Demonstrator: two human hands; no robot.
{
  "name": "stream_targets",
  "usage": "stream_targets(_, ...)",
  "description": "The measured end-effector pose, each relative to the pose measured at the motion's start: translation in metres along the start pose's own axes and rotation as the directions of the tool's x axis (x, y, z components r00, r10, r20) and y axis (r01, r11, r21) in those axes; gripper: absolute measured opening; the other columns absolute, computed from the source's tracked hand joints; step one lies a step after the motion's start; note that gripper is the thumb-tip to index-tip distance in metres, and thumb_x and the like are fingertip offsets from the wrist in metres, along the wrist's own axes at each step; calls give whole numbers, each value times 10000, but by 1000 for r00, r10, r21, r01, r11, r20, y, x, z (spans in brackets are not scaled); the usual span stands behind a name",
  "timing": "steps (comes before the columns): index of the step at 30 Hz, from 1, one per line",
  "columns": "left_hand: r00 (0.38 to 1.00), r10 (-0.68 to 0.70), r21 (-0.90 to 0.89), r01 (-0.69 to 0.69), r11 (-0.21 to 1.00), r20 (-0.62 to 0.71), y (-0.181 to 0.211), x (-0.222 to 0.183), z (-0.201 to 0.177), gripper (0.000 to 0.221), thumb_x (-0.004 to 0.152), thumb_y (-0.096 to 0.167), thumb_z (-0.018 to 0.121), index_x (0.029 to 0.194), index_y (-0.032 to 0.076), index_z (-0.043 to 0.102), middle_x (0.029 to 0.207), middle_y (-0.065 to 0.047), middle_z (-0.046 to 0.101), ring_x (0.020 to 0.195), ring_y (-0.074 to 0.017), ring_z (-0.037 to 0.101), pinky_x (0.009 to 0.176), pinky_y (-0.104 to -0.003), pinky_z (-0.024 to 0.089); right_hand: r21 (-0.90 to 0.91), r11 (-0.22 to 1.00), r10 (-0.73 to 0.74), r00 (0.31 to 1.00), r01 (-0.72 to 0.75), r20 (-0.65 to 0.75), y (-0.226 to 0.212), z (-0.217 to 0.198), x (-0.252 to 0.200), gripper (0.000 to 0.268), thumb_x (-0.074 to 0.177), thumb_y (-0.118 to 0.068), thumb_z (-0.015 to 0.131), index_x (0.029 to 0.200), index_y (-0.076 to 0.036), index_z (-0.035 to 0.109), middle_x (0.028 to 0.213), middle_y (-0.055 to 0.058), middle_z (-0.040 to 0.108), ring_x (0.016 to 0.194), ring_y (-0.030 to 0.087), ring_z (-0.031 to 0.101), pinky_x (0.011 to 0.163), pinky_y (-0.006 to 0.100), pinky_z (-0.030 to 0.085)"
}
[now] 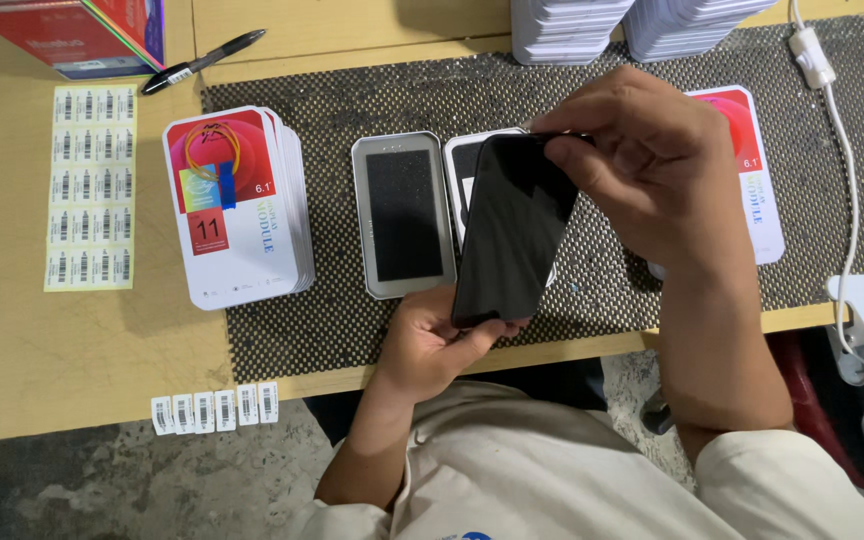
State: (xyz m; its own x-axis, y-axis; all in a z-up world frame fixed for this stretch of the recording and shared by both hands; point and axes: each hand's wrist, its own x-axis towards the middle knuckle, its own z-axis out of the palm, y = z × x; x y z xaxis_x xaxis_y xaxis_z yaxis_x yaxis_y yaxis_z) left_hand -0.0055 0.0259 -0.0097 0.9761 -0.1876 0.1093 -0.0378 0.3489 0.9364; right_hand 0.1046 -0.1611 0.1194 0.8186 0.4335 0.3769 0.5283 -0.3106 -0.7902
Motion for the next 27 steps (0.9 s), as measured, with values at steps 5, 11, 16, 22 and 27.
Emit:
stream_targets(5,989,150,173,-146,974,-10,-8,1,-4,101,938,117,728,931,16,732,936,-99,764,892,-168,747,766,-267,603,-223,933,-303,950,282,-67,-11,6,2,143,989,189,848,1051,105,751,1023,232,717,925,297,714,815,342,560)
stream_targets(11,976,216,121,-213,969,-13,-7,2,-3,98,905,109,769,903,13,750,800,-48,736,826,-137,729,686,-275,604,-607,600,-748,635,520,-195,12,31,-12,206,860,-23,936,872,-135,763,912,94,552,977,326,462,838,439,439)
stream_targets(16,978,180,236,-151,960,-105,15,10,0,267,912,101,742,725,123,552,711,33,495,676,-77,459,600,-257,370,-411,696,-675,732,588,-97,4,63,-68,169,859,-126,827,767,-147,686,870,38,551,752,243,542,628,359,430)
stream_targets(22,974,178,297,-130,946,-140,32,17,11,145,932,156,709,820,153,617,820,31,567,766,-107,542,685,-267,471,-207,628,-753,653,750,84,-19,85,-107,66,944,-162,753,934,-225,770,1059,-54,645,948,160,516,772,322,477)
stream_targets(27,971,107,346,-27,938,-214,29,19,17,84,847,84,812,867,164,803,895,15,795,818,-63,743,695,-194,563,-173,628,-763,644,759,52,-35,99,-105,161,1000,-157,636,983,-204,789,1110,-107,668,1013,127,520,776,301,456)
